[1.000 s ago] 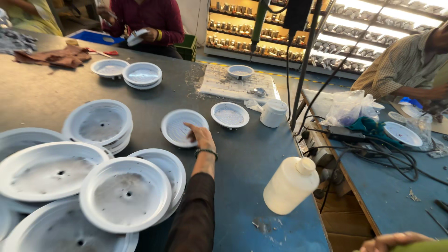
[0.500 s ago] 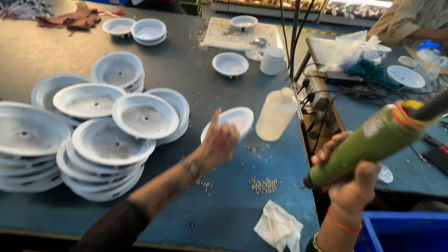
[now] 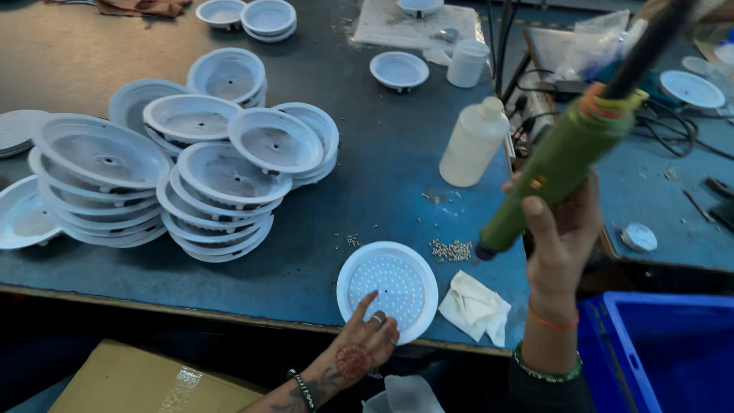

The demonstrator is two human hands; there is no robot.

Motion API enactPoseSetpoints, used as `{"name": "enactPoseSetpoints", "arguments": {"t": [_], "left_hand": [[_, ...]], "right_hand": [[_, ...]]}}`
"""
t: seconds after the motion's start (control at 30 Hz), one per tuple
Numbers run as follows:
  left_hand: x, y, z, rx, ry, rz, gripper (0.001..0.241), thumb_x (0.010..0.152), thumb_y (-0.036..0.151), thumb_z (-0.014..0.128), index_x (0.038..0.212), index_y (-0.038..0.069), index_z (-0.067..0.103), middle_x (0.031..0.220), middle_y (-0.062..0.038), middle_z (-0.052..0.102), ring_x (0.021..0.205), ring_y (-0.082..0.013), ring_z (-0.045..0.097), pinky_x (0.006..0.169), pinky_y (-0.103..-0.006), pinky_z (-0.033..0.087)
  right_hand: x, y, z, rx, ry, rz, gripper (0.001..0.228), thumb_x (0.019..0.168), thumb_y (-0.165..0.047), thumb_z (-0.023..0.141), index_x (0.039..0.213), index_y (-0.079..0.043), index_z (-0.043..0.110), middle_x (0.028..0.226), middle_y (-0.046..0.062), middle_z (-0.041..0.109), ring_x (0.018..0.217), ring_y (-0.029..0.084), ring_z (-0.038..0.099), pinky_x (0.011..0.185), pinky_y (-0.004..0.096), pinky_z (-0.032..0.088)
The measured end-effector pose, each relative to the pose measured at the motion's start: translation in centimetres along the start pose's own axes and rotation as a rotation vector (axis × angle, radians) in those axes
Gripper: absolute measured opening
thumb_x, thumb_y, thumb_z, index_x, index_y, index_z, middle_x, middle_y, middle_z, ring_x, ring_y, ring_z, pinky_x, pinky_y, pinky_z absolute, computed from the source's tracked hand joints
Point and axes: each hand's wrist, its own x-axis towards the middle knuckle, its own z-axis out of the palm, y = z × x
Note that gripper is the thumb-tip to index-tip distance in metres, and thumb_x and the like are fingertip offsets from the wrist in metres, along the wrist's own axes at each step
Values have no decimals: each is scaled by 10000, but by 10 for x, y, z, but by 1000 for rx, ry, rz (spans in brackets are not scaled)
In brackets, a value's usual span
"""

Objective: The person uses a green handheld soldering tool to attach small metal components to the surface of a white circular LED module. They hold the module with one hand while applying the tool with the other, then place the finished unit into a cardboard box. The process is repeated with additional modules from a nearby stack.

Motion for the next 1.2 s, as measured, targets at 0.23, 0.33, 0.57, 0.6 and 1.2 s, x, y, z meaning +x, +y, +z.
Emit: {"name": "enactPoseSetpoints", "arguments": {"t": [0.23,0.33,0.57,0.6,1.2], "left_hand": [[-15,-9,-42,-129,313,-301,473,793,349,747,1083,-17,678,1159,-216,626,1126,-363,627,1009,-643,351],[-24,-15,-53,-226,589,-720,558,826,363,736,1182,-57,649,1177,-270,610,1076,-412,592,891,-532,460],[-7,-46,-9,-643,318,-1009,312,986,309,604,1048,10,666,791,-197,730,759,-373,733,744,-472,564],[-10,-48,-4,-656,383,-908,293,1008,272,576,1019,-8,661,743,-196,725,706,-374,738,716,-478,565],[-258,-64,44,-561,577,-1393,300,930,235,663,1162,66,747,855,-174,808,773,-248,816,769,-364,622]], "right_hand": [[-57,68,-33,-587,41,242,288,1035,-201,625,1238,2,656,1073,102,657,910,172,690,747,300,558],[-90,120,-48,-852,-122,441,473,854,-260,738,1249,-16,653,1175,160,605,997,248,681,756,328,587],[-111,238,-66,-1095,-273,178,834,979,-557,615,1408,146,485,1464,373,434,1360,505,419,1125,554,361],[-112,247,-60,-1152,-294,238,864,972,-585,594,1410,149,470,1476,378,422,1379,504,404,1136,562,337],[-117,231,146,-1034,-466,351,888,1007,-619,436,1501,111,326,1591,302,315,1513,415,256,1243,488,163]]}}
